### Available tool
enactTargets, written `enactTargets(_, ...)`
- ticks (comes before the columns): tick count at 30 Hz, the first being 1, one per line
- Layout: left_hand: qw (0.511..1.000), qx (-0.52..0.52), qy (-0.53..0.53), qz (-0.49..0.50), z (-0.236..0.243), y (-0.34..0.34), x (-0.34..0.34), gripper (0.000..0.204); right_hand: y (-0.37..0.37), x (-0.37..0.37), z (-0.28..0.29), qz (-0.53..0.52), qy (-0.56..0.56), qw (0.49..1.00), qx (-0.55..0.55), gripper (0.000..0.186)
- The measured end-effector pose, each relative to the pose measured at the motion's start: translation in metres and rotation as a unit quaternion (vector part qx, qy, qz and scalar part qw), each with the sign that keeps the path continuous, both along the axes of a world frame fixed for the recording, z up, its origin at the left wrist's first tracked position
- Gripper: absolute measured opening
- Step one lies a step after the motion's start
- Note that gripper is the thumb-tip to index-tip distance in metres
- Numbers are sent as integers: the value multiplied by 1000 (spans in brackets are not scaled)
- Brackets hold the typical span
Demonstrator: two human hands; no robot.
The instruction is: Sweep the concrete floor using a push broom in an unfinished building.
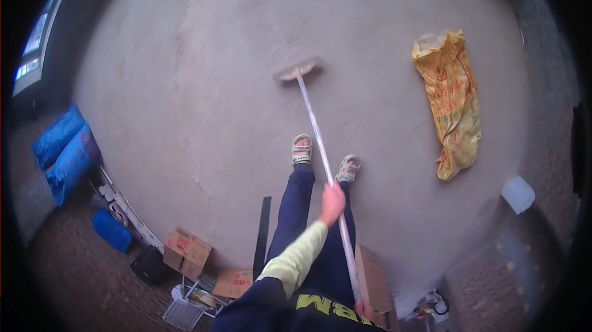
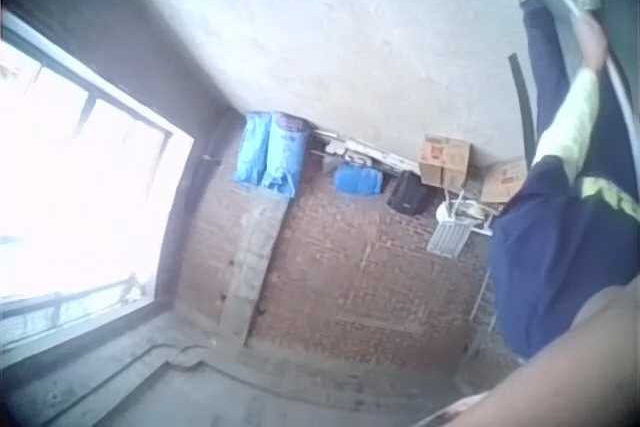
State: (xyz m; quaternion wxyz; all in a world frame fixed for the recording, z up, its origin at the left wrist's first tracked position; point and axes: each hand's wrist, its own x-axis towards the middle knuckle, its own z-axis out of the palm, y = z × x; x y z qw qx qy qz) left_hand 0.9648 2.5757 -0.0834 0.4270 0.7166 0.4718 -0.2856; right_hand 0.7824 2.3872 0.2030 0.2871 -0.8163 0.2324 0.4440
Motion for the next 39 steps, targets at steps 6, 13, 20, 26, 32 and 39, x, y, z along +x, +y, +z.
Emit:
enactTargets(6,983,148,-106,-9,-128,188,195,40,123,199,-173,-16,125,950,285,34)
enactTargets(13,992,39,-121,13,-54,111,172,44,39,182,-90,-73,57,963,253,23)
enactTargets(20,998,-7,47,-34,-26,-27,57,38,-28,67,-21,-70,150,985,46,35)
enactTargets(26,984,144,-40,-96,-90,169,326,41,175,298,-137,-211,172,915,298,30)
enactTargets(32,992,102,-72,-12,-87,290,459,46,243,463,-124,-236,157,887,365,29)
enactTargets(39,996,65,-32,51,19,172,291,36,153,320,1,61,119,989,57,28)
